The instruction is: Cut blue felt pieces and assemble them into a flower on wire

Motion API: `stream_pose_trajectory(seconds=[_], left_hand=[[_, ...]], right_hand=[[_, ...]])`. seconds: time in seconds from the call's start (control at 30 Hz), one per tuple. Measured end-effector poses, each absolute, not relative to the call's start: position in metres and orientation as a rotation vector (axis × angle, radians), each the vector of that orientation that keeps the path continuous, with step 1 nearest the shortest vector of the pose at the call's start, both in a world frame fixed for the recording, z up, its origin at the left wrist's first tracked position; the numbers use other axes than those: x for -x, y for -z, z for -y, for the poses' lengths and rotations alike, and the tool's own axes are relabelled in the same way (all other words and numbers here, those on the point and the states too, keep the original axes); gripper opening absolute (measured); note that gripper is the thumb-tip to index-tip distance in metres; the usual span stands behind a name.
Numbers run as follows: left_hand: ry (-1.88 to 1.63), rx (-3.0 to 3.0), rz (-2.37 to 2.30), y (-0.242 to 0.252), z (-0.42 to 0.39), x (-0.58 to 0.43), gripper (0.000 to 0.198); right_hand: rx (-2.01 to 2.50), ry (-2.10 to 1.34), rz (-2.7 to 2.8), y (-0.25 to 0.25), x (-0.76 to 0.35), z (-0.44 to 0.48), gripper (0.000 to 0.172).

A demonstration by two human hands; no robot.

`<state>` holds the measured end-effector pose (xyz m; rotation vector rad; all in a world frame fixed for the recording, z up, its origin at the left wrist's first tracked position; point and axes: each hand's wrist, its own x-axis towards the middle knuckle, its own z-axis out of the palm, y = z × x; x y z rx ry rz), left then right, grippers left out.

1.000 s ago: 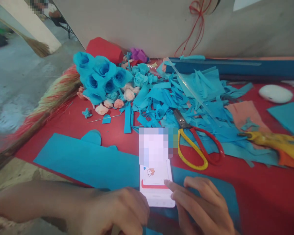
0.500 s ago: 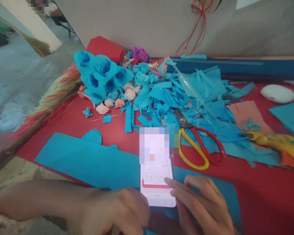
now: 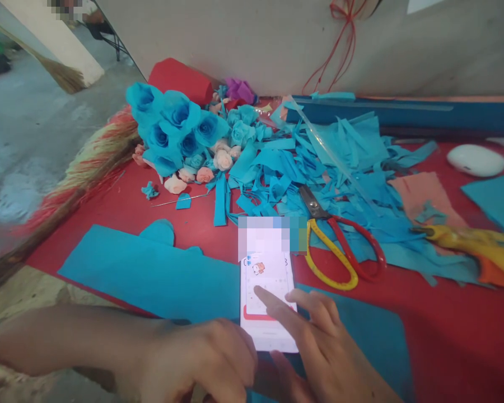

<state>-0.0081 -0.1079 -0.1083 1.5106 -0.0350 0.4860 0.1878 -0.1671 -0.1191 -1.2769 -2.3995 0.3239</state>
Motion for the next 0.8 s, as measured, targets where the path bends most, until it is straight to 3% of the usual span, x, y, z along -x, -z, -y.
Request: stream_pose_trajectory(seconds=[0.43, 0.8], left_hand=[[-0.527, -1.513, 0.102, 0.1165, 0.1138, 0.0092, 0.025], [-0.509, -1.523, 0.09, 0.1143, 0.1122, 0.0099, 0.025]], right_hand=[[1.27, -0.465, 2.291, 0.1206, -0.1861, 0.1669, 0.043], [1.226, -0.327, 2.388, 0.1144, -0.1835, 0.1664, 0.036]])
